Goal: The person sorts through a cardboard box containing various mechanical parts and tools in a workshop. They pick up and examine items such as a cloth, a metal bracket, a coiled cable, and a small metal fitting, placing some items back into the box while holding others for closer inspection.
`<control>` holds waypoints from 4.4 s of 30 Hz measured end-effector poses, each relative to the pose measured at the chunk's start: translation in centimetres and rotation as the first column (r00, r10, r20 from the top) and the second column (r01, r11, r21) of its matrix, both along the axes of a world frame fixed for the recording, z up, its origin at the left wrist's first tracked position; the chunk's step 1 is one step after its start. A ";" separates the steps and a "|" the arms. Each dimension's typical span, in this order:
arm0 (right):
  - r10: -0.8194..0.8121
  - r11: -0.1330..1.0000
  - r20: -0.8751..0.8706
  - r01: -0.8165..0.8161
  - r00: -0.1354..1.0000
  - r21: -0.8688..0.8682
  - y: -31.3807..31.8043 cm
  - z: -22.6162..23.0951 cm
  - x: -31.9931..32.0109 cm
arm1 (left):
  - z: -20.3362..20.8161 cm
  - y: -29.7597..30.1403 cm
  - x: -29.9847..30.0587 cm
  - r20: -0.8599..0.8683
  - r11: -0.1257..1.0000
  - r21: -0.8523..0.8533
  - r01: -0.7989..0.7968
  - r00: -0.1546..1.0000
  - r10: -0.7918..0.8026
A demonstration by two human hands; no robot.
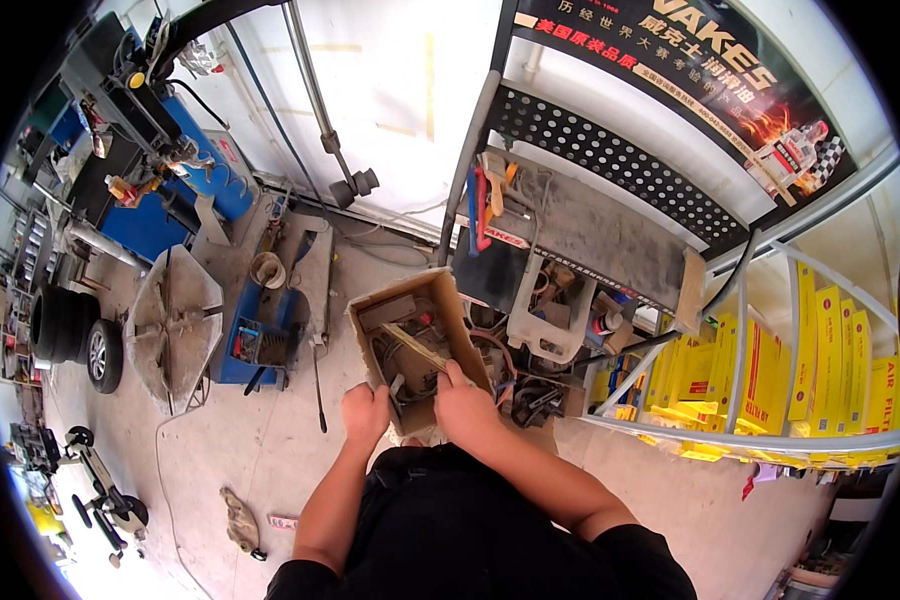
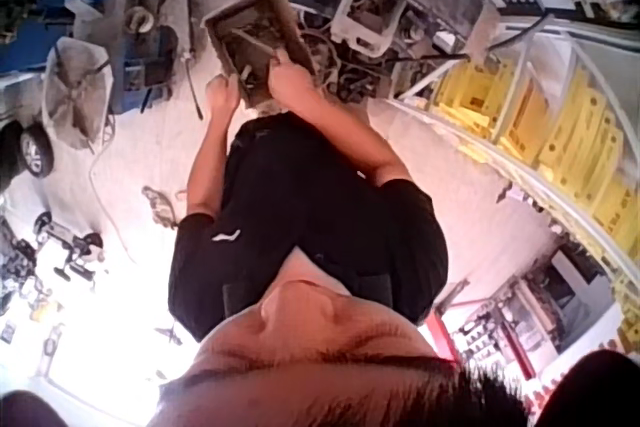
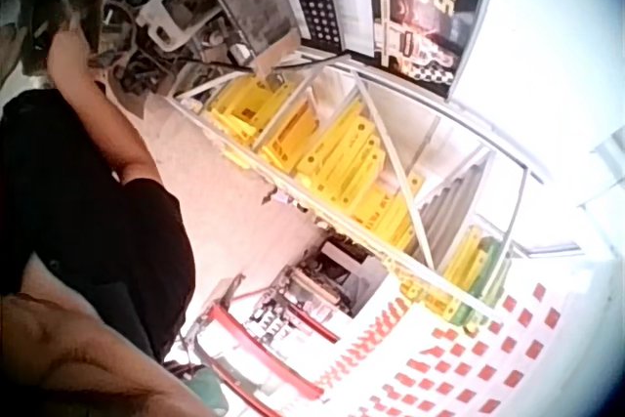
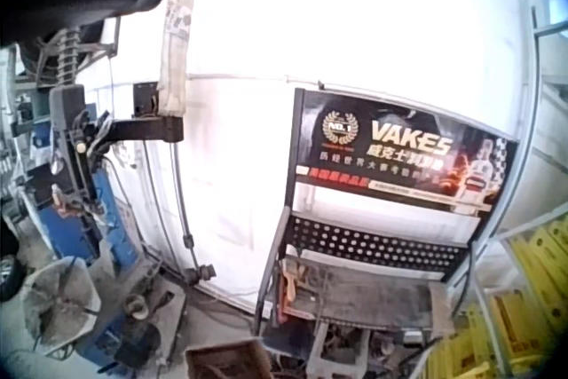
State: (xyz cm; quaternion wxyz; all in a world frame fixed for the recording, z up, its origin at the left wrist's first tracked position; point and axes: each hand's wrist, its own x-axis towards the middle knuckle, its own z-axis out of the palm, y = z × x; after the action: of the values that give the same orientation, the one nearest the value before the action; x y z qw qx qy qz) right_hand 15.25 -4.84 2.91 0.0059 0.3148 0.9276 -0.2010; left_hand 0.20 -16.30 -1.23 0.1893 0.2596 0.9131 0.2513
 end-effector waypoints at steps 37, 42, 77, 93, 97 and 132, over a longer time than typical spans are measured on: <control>-0.771 -0.239 0.088 -0.159 0.631 -0.958 4.2 0.7 7.2 | -1.8 -1.2 -1.2 0.060 0.998 0.018 -0.052 0.997 0.051; -0.839 -0.276 0.159 -0.156 0.520 -0.948 4.4 -1.1 9.0 | -2.7 -1.0 -1.7 0.067 0.999 -0.014 -0.031 0.997 0.032; -0.231 0.881 0.286 0.325 0.930 -0.344 5.9 -11.1 -7.9 | 1.8 0.4 1.3 -0.042 0.992 -0.035 0.122 0.991 -0.123; -0.188 0.796 0.309 0.329 0.932 -0.508 4.5 -7.9 -7.5 | 1.2 -0.5 1.0 -0.089 0.987 -0.058 0.147 0.984 -0.152; -0.182 0.687 0.333 0.361 0.925 -0.631 3.6 -6.9 -7.1 | 0.7 -0.6 0.5 -0.108 0.988 -0.046 0.147 0.983 -0.151; -0.707 -0.263 0.275 0.120 0.652 -0.957 4.6 -11.3 -10.1 | 0.4 -1.3 0.3 -0.058 0.990 0.045 0.135 0.989 -0.133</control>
State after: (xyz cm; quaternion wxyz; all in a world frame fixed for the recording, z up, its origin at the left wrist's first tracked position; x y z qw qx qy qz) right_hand 5.14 -0.27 -8.36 -0.0393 0.4696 0.2743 -0.8382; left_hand 0.54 -17.61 -0.88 0.1741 0.3317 0.8920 0.2530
